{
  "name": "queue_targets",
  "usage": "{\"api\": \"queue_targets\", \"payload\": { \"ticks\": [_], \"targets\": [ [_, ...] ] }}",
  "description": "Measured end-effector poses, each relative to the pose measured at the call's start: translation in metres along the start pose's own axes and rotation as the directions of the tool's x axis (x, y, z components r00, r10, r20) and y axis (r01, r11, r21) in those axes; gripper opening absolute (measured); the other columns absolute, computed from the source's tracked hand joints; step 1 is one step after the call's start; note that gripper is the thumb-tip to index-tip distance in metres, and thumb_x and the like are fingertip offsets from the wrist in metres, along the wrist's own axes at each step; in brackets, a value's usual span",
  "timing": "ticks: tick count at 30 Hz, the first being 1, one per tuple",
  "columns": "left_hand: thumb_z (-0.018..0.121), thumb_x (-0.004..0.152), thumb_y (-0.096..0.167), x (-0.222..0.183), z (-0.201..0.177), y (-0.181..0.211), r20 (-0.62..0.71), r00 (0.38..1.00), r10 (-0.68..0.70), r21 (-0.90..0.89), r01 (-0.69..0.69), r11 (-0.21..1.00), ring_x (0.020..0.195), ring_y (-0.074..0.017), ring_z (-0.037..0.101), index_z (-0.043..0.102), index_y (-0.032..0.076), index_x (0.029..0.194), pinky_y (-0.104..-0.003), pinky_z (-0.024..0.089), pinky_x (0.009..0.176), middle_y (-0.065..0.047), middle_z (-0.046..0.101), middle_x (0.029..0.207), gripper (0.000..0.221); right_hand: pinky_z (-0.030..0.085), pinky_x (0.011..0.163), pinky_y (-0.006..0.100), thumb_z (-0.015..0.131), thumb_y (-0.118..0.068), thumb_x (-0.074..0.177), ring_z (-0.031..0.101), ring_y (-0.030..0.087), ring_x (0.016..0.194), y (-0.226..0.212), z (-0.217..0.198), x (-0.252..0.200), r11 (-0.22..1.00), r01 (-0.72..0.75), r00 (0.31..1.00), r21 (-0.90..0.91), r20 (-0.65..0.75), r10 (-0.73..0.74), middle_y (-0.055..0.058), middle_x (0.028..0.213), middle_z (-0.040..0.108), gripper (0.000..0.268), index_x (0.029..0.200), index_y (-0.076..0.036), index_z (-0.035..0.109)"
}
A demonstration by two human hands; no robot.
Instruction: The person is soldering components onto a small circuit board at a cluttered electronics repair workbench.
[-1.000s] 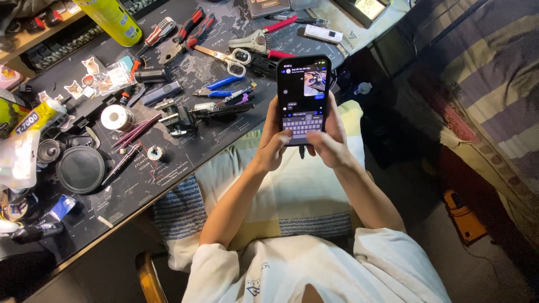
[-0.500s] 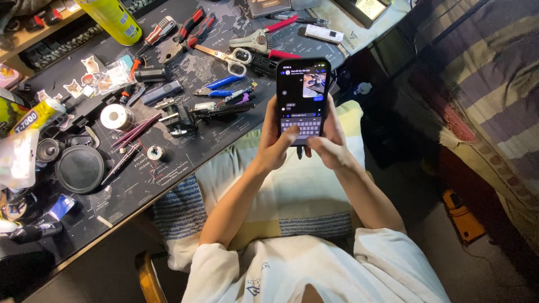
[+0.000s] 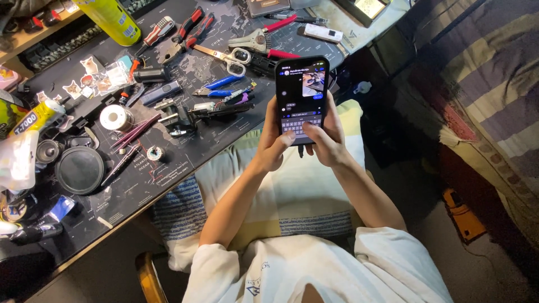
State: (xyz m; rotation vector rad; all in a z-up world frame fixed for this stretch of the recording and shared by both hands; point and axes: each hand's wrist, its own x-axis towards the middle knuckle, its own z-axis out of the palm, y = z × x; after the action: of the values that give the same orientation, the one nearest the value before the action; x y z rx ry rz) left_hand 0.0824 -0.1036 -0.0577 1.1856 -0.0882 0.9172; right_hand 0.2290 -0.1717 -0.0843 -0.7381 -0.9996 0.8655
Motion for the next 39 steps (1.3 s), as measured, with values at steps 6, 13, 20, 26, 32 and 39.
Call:
{"api": "queue_targets", "payload": {
  "ticks": [6, 13, 20, 26, 32, 39],
  "targets": [
    [0.061, 0.105, 0.016, 0.000, -0.001, 0.000, 0.009, 1.000, -0.006, 0.010, 0.006, 1.000, 0.134, -0.0201, 0.059, 0.020, 0.010, 0.180, -0.044, 0.051, 0.117, -0.016, 0.056, 0.156, 0.085, 0.051, 0.030, 0.022, 0.055, -0.015, 0.096, 0.067, 0.020, 0.050, 0.000, 0.000, 0.000, 0.991, -0.029, 0.999, 0.134, -0.015, 0.031, 0.036, 0.122, 0.070, 0.084, 0.173, -0.007, 0.023],
    [0.060, 0.105, 0.017, 0.000, -0.001, -0.001, 0.019, 1.000, -0.009, 0.027, 0.009, 1.000, 0.136, -0.0203, 0.058, 0.019, 0.010, 0.180, -0.044, 0.051, 0.117, -0.017, 0.054, 0.159, 0.086, 0.052, 0.032, 0.023, 0.064, -0.007, 0.088, 0.069, 0.021, 0.052, 0.003, -0.005, -0.003, 0.994, -0.009, 1.000, 0.112, 0.002, 0.009, 0.034, 0.121, 0.070, 0.096, 0.173, -0.008, 0.020],
    [0.060, 0.109, 0.023, 0.006, -0.021, -0.038, 0.040, 0.999, -0.004, 0.021, 0.003, 1.000, 0.136, -0.0186, 0.057, 0.017, 0.012, 0.181, -0.044, 0.053, 0.116, -0.016, 0.053, 0.160, 0.084, 0.052, 0.033, 0.024, 0.060, -0.028, 0.103, 0.070, 0.022, 0.058, 0.010, -0.014, 0.005, 0.983, 0.004, 0.992, 0.186, -0.123, 0.019, 0.031, 0.124, 0.070, 0.078, 0.172, -0.012, 0.027],
    [0.060, 0.114, 0.038, 0.040, -0.018, -0.049, 0.005, 1.000, -0.005, 0.345, 0.002, 0.939, 0.165, -0.0280, 0.031, 0.020, 0.010, 0.182, -0.052, 0.022, 0.140, -0.019, 0.037, 0.178, 0.084, 0.064, 0.046, 0.033, 0.057, -0.044, 0.110, 0.077, 0.033, 0.085, 0.023, -0.051, 0.038, 0.989, 0.058, 0.960, 0.139, -0.280, -0.017, 0.033, 0.129, 0.070, 0.061, 0.161, -0.012, 0.049],
    [0.035, 0.117, 0.061, 0.079, -0.012, 0.008, -0.032, 0.985, -0.170, 0.894, 0.104, 0.436, 0.125, -0.0294, 0.046, 0.025, 0.006, 0.174, -0.044, 0.044, 0.115, -0.015, 0.050, 0.131, 0.080, 0.056, 0.095, 0.038, 0.049, -0.051, 0.111, 0.068, 0.021, 0.105, -0.028, -0.045, 0.084, 0.987, 0.033, 0.951, 0.158, -0.309, 0.018, 0.009, 0.117, 0.071, 0.051, 0.135, -0.009, 0.065],
    [0.054, 0.119, 0.017, 0.045, -0.071, 0.134, 0.032, 0.998, 0.047, 0.998, -0.034, 0.044, 0.115, -0.0395, 0.062, 0.069, -0.002, 0.145, -0.050, 0.047, 0.105, -0.023, 0.069, 0.124, 0.036, 0.054, 0.116, 0.035, 0.074, -0.042, 0.100, 0.065, 0.021, 0.142, 0.031, -0.127, 0.159, 0.940, -0.325, 0.856, -0.107, -0.457, 0.243, 0.015, 0.157, 0.064, 0.070, 0.154, 0.000, 0.058]
  ]
}}
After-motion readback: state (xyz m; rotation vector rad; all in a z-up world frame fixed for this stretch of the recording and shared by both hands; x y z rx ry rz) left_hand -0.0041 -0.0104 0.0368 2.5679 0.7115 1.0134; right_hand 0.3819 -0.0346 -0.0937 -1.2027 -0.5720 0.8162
